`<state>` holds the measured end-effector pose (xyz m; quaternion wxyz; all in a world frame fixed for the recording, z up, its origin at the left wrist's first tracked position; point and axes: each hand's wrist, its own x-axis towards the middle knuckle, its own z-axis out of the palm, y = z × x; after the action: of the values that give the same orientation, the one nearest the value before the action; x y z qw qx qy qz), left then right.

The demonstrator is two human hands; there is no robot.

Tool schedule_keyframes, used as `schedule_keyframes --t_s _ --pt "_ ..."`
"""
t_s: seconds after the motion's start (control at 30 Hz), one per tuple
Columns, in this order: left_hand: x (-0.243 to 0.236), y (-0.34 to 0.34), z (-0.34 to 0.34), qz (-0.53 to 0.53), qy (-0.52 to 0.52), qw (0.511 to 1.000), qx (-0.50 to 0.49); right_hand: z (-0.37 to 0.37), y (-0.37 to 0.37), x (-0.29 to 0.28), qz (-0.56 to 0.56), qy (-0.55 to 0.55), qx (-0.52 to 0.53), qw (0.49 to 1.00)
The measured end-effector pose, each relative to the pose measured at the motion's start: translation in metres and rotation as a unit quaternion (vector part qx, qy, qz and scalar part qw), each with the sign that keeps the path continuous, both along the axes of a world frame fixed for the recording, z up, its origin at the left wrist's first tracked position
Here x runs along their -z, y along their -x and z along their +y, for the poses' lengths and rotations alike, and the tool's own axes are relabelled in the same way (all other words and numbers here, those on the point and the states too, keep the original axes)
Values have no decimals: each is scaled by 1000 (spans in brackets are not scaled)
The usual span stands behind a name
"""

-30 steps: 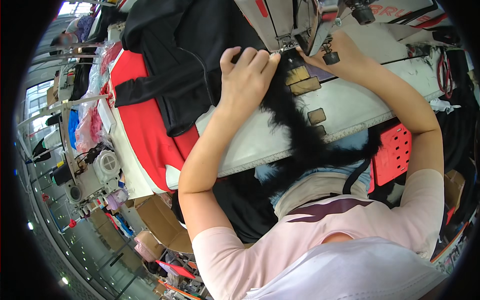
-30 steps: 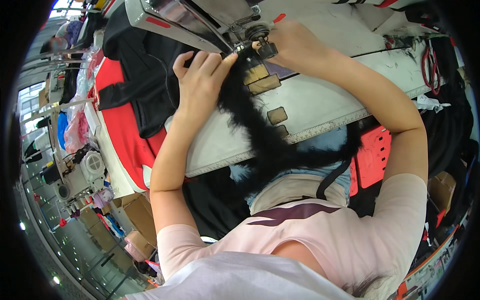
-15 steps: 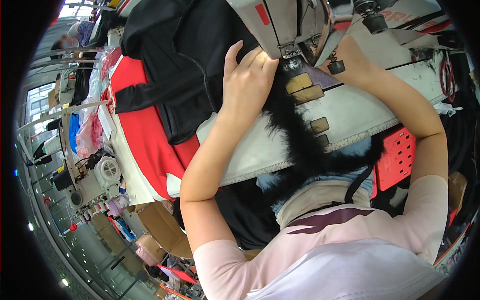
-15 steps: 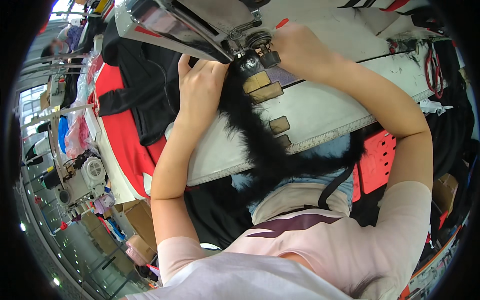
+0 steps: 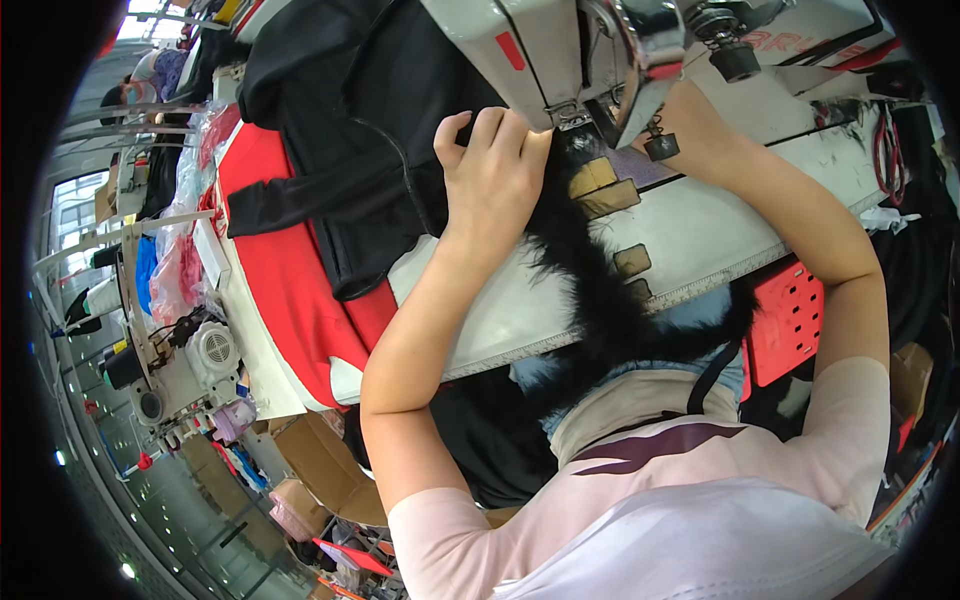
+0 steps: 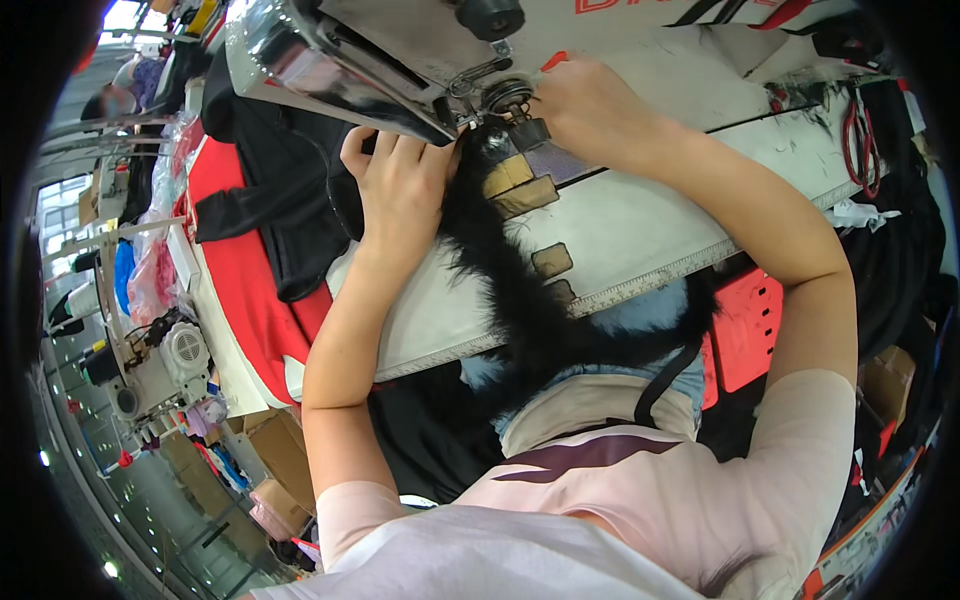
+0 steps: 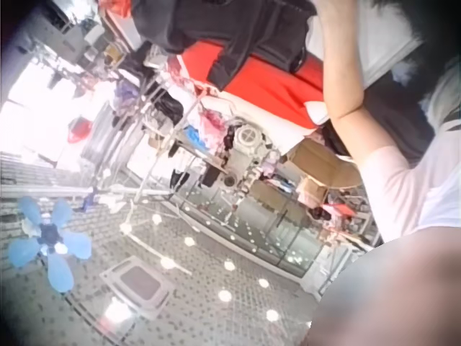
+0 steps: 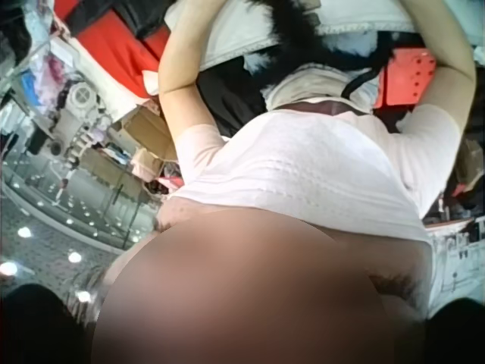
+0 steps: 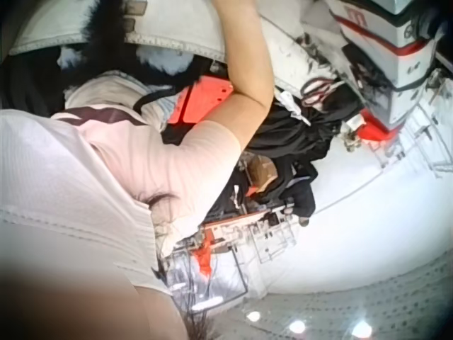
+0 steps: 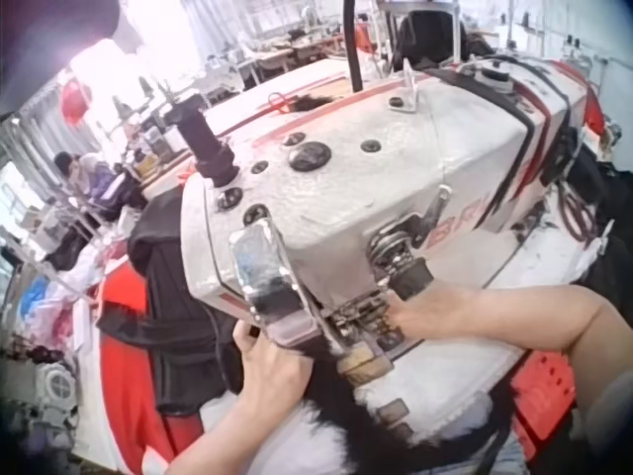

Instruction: Sewing a strip of black fur trim onto a piece of black fabric using an industrial sewing machine.

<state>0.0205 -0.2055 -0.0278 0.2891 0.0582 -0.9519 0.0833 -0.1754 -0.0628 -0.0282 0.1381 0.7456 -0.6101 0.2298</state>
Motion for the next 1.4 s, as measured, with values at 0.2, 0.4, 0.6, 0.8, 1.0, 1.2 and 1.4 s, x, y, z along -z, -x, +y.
schedule_keyframes --t_s 0.2,0.4,0.6,0.8,1.0,1.2,1.4 --pt "-1 0 0 -3 25 999 27 5 17 -8 20 15 -87 996" --pt "-2 -2 -1 -11 5 1000 15 7 19 -8 -48 15 -49 998" --pt "2 3 -2 23 3 999 27 0 18 5 -14 23 -49 998" --pt "7 5 -1 31 -5 999 16 -8 8 20 -100 -57 47 992" --pt "1 3 4 -16 2 1000 -25 -10 -2 15 -185 -42 24 982" --pt "-1 2 2 -18 -1 1000 -19 -6 5 17 -55 -7 -37 998" --pt "-1 5 1 -10 9 1000 -4 -7 5 14 -40 -15 -36 998"
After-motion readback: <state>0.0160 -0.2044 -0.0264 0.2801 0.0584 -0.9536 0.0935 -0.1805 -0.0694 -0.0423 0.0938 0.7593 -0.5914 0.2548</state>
